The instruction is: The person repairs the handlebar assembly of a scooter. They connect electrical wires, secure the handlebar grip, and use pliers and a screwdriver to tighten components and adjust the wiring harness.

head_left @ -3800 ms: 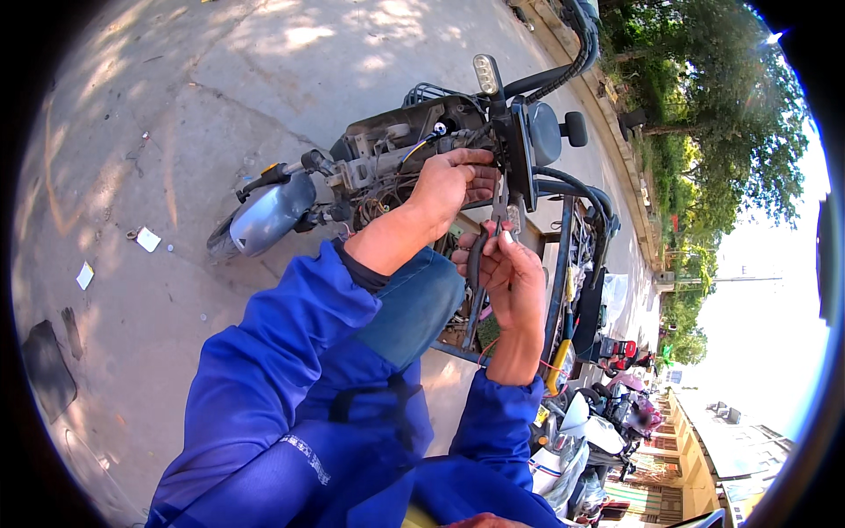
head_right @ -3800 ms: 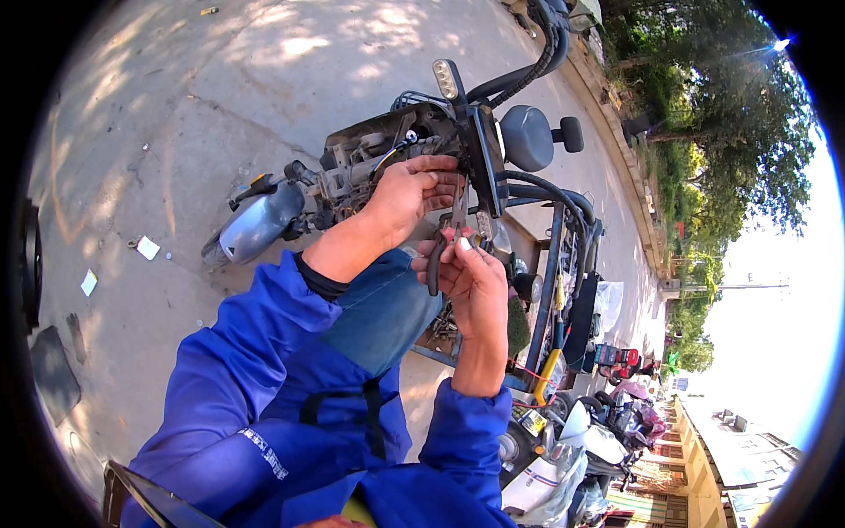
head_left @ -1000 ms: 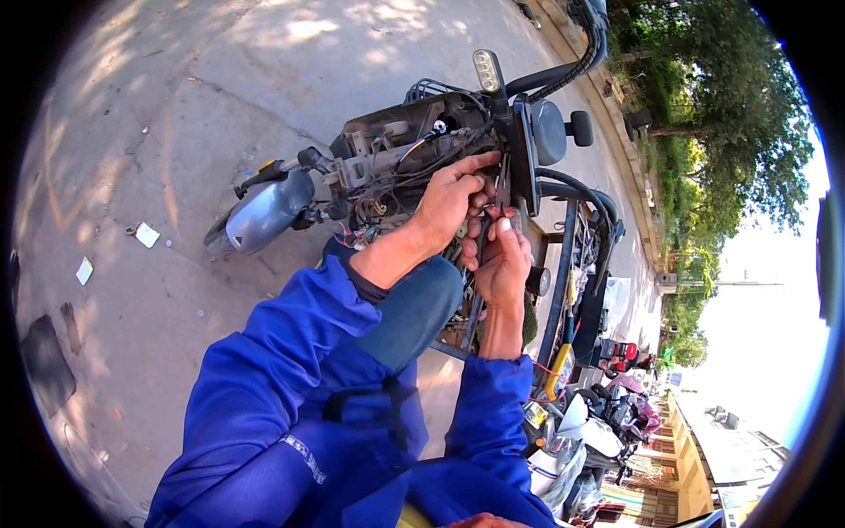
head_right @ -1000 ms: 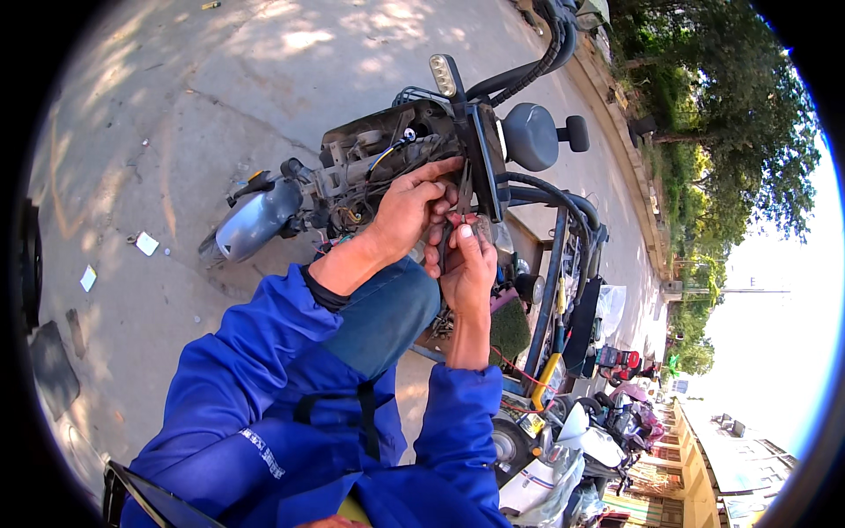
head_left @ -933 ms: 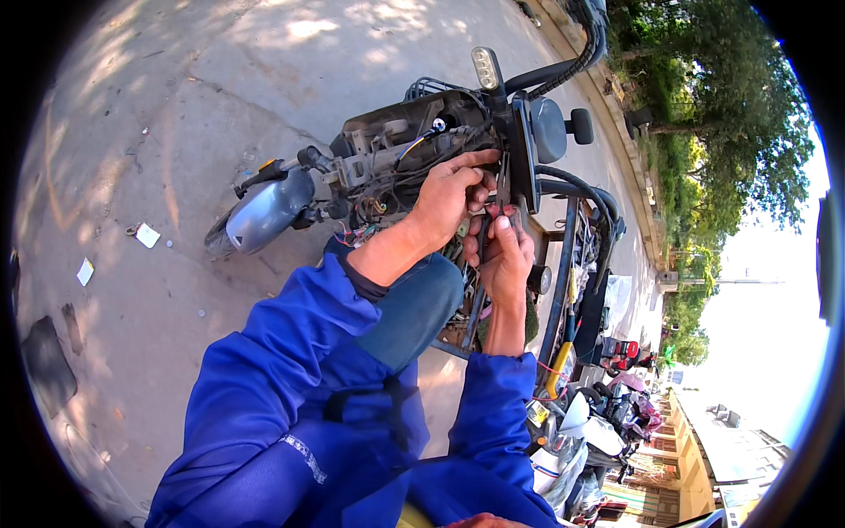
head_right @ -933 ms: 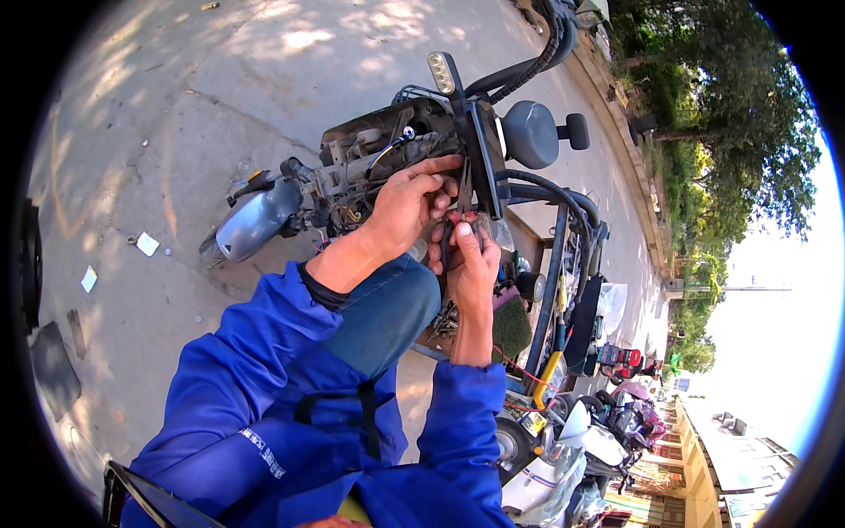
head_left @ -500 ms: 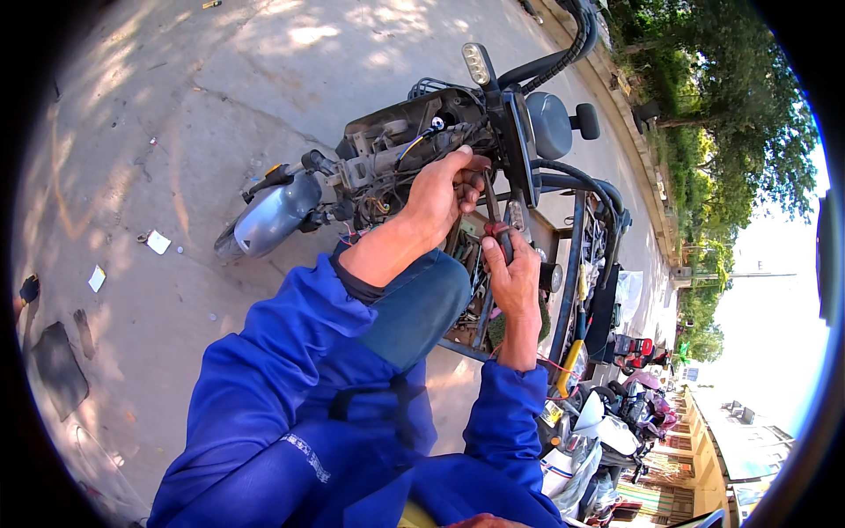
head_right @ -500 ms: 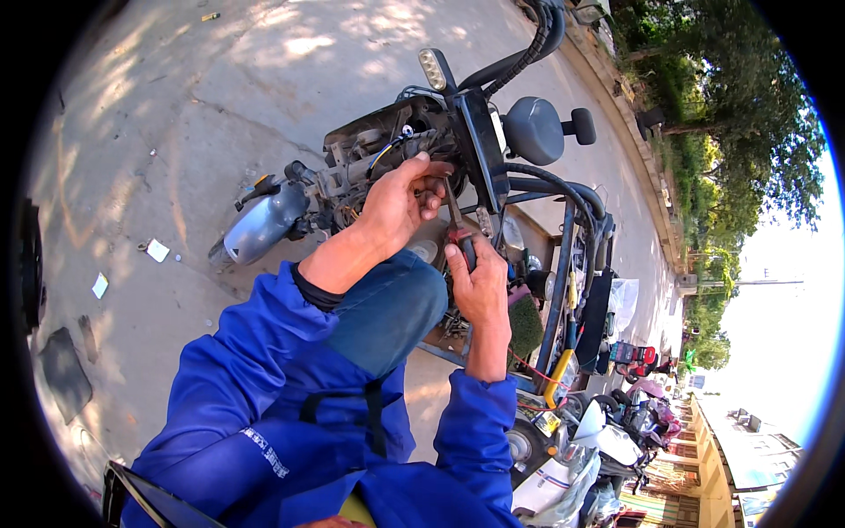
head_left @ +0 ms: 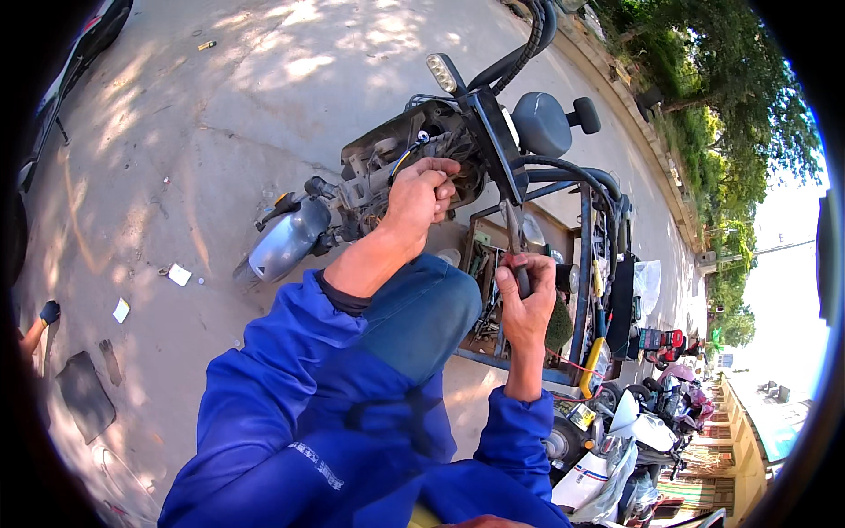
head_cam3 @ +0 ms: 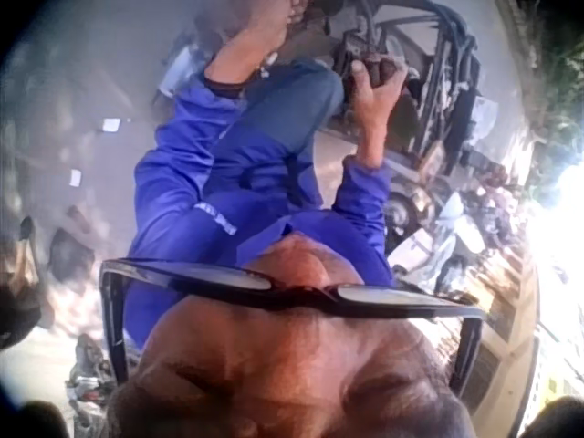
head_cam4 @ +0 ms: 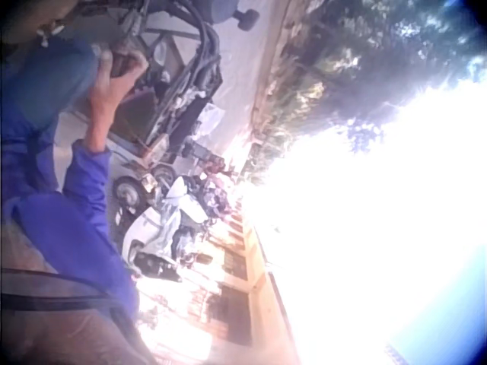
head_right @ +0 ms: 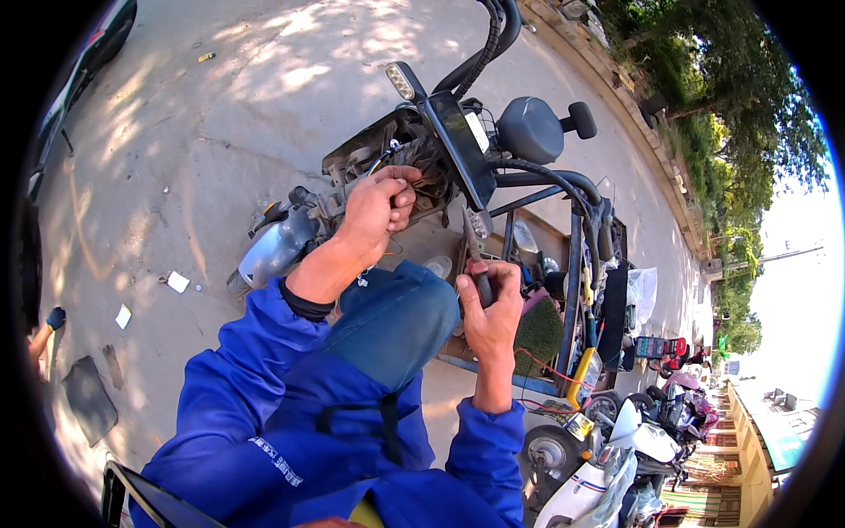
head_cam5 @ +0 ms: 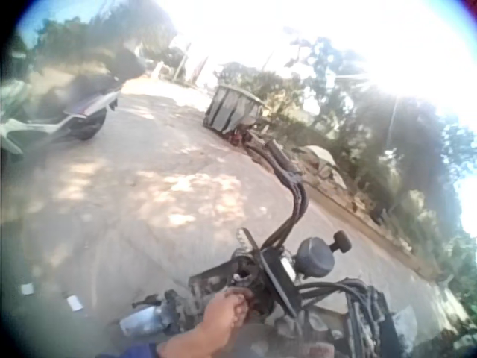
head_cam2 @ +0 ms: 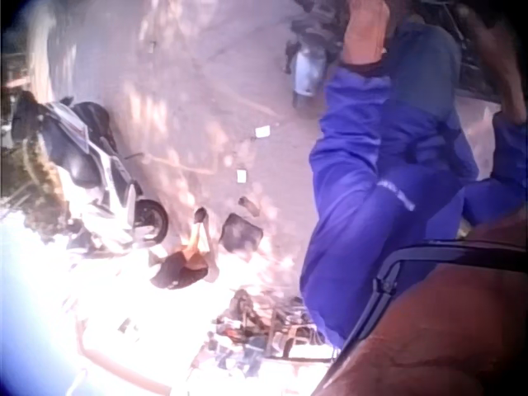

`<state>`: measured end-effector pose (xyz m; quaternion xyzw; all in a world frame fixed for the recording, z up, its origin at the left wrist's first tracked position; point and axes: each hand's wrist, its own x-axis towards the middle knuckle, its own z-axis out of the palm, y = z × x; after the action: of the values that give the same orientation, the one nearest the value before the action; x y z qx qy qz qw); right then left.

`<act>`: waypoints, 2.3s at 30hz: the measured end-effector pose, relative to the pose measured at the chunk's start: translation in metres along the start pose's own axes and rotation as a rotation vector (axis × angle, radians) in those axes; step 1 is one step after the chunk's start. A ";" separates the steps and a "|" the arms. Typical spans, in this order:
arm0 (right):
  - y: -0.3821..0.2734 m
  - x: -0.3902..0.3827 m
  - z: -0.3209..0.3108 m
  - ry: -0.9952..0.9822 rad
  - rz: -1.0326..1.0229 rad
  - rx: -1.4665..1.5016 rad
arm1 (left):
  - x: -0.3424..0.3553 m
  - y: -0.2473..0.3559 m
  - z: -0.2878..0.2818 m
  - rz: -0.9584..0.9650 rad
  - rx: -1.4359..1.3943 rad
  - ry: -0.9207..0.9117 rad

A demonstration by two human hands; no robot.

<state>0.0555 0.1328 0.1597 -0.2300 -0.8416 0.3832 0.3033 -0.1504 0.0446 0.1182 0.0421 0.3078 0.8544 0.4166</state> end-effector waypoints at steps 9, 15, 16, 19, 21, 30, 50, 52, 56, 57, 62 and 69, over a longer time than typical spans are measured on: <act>-0.008 0.062 0.044 0.269 0.100 0.463 | 0.023 0.081 0.038 0.165 0.709 -0.068; -0.008 0.081 0.050 0.263 0.260 0.762 | 0.058 0.079 0.033 0.304 1.039 -0.002; -0.007 0.081 0.050 0.285 0.263 0.768 | 0.060 0.078 0.033 0.336 1.099 -0.001; -0.005 0.080 0.053 0.343 0.269 0.795 | 0.056 0.079 0.036 0.383 1.179 -0.001; -0.011 0.083 0.055 0.354 0.267 0.803 | 0.054 0.083 0.034 0.358 1.103 0.008; 0.000 0.081 0.057 0.423 0.289 0.916 | 0.044 0.102 0.077 0.443 1.640 0.060; -0.066 0.108 0.036 0.322 0.098 0.698 | 0.058 0.108 0.041 0.390 1.133 0.070; -0.060 0.109 0.026 0.268 0.153 0.718 | 0.060 0.105 0.039 0.431 1.203 0.052; -0.038 0.094 0.024 0.320 0.148 0.713 | 0.042 0.099 0.062 0.482 1.310 0.044; -0.033 0.088 0.027 0.327 0.163 0.725 | 0.043 0.096 0.059 0.510 1.358 0.043; -0.006 0.065 0.049 0.391 0.158 0.828 | 0.021 0.092 0.058 0.560 1.490 0.013; -0.012 0.053 0.057 0.417 0.158 0.817 | 0.016 0.080 0.041 0.540 1.275 0.009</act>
<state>-0.0229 0.1292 0.1574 -0.2271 -0.5225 0.6509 0.5018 -0.2022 0.0399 0.1929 0.3503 0.7305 0.5805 0.0821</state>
